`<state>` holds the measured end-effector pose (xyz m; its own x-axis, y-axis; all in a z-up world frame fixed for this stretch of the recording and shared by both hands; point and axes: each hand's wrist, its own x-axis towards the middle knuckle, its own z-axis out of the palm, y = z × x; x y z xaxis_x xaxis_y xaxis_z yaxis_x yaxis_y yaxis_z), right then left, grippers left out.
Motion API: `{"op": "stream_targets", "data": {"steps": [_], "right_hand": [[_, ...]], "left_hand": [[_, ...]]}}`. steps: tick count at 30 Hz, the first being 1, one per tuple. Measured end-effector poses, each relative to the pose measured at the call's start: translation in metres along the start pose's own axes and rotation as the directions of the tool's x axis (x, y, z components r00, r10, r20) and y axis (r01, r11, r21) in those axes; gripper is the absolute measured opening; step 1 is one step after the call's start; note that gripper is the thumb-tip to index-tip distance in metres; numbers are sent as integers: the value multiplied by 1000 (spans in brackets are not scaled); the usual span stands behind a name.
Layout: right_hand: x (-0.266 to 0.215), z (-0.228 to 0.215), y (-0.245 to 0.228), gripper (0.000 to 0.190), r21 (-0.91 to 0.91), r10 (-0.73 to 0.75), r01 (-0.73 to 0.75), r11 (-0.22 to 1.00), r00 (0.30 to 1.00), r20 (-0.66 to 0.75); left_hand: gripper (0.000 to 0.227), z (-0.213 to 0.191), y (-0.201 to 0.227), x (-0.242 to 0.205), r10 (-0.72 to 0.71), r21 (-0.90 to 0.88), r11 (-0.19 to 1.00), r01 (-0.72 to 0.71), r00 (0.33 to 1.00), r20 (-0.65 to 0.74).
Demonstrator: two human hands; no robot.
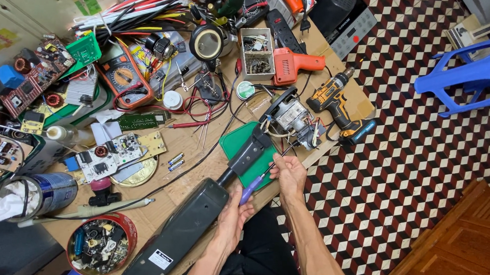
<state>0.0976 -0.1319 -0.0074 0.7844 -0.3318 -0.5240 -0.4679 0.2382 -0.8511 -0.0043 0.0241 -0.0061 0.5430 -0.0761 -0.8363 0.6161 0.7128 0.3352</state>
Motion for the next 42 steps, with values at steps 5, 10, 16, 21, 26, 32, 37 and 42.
{"op": "stream_targets", "data": {"steps": [5, 10, 16, 21, 26, 32, 37, 42], "right_hand": [[-1, -2, -8, 18, -9, 24, -24, 1000, 1000, -14], [-7, -10, -38, 18, 2, 163, -168, 986, 958, 236], [4, -8, -10, 19, -38, 108, -102, 994, 976, 192], [3, 1, -2, 22, -30, 62, -59, 998, 994, 86], [4, 3, 0, 22, -27, 48, -47, 999, 999, 21], [-11, -25, -65, 23, -81, 104, -101, 992, 994, 36], [10, -74, -113, 54, -214, -213, 176, 961, 963, -165], [64, -49, -175, 94, -660, -124, 248, 709, 965, 229]], "left_hand": [[25, -8, -7, -5, 114, -65, 992, -107, 988, 106], [30, -10, -13, 1, 117, 28, 993, -118, 993, 20], [48, 4, 5, -4, -17, 33, 999, 21, 995, -102], [52, 1, 8, -8, -6, 76, 997, 11, 998, -61], [40, -9, 1, -8, 91, 38, 995, -94, 993, 74], [37, -6, 3, -10, 73, 6, 997, -73, 997, 18], [34, -6, -2, -4, 84, -6, 996, -83, 996, 18], [37, -9, -16, 6, 179, -111, 978, -175, 984, 24]]}}
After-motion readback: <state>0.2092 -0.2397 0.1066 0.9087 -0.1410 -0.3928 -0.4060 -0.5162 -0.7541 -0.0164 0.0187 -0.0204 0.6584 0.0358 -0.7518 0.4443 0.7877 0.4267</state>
